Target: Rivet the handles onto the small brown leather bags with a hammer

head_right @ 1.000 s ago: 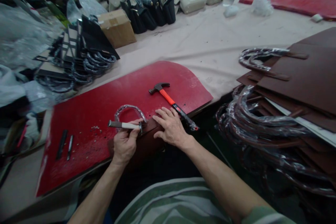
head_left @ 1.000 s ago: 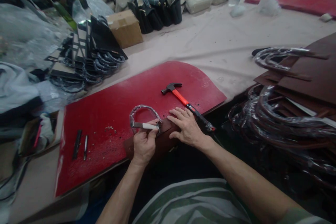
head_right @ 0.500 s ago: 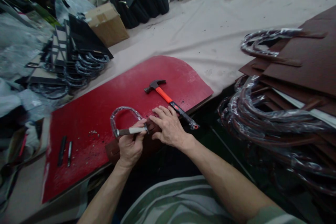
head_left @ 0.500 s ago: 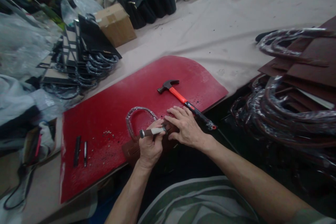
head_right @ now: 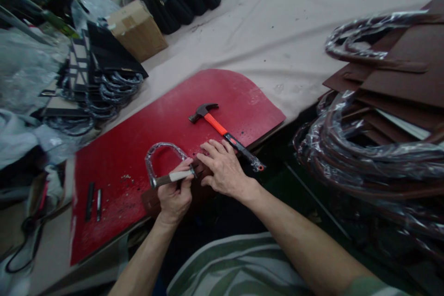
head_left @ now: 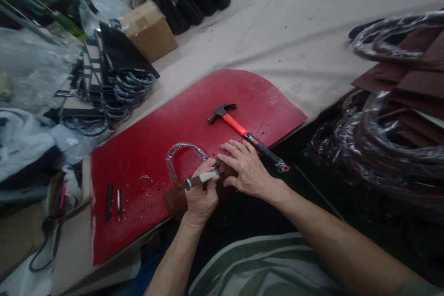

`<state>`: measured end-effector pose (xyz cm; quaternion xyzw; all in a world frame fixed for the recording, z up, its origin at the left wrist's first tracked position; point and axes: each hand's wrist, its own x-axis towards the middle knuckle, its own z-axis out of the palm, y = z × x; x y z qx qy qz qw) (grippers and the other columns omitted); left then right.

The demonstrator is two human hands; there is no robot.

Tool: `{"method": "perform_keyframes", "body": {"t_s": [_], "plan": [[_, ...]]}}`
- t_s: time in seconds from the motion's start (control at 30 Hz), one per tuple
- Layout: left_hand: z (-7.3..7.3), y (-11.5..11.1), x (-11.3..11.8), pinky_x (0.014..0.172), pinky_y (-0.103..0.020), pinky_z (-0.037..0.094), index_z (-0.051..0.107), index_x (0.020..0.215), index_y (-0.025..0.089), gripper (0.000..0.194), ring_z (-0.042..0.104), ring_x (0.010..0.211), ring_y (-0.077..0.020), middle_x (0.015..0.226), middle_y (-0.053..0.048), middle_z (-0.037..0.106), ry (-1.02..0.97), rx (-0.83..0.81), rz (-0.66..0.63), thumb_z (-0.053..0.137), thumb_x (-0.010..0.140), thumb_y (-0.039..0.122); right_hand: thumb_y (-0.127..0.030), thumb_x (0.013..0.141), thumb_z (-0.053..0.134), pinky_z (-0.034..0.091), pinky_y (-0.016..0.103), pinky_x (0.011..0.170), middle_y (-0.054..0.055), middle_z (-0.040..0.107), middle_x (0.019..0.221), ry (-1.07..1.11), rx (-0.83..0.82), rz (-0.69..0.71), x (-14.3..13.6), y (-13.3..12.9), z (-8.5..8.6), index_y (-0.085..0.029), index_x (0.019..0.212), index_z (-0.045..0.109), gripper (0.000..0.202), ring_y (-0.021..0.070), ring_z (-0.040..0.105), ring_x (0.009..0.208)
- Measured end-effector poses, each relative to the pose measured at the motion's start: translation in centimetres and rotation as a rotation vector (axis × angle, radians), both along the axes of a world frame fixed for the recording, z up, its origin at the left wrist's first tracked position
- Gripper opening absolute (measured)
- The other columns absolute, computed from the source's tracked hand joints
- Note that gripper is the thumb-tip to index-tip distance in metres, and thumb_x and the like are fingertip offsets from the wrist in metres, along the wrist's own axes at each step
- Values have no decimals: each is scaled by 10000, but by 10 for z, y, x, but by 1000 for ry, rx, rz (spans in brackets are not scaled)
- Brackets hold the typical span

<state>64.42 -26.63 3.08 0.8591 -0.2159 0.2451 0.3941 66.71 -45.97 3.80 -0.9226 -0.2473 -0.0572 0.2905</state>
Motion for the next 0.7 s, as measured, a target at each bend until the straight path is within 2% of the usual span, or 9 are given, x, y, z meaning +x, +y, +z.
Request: {"method": "perform_keyframes", "body": {"t_s": [0.2,0.37,0.7], "plan": [[0,-3,-1,1039,-458,581,585,1152,169,261,660,1211,-240,1205,-126,690,-71,28,-34,608,907,84,-400,705,905,227,552,1217,102,487,1519,15,9,-10,-1,0,-1,-203,1395,584,786,330,380,1435],[-2,-2,-4,1061,-470,565,569,1153,143,308,641,1230,-255,1212,-140,666,-75,36,-75,614,872,26,-386,695,906,206,526,1233,90,500,1511,42,31,-24,-1,0,-1,-212,1388,593,780,314,382,1439],[-5,2,-1,1041,-476,567,586,1171,167,305,652,1202,-255,1199,-120,680,2,24,-58,597,888,52,-386,699,904,194,530,1230,90,498,1510,60,44,-23,-2,0,-2,-220,1398,577,789,321,374,1442]]}}
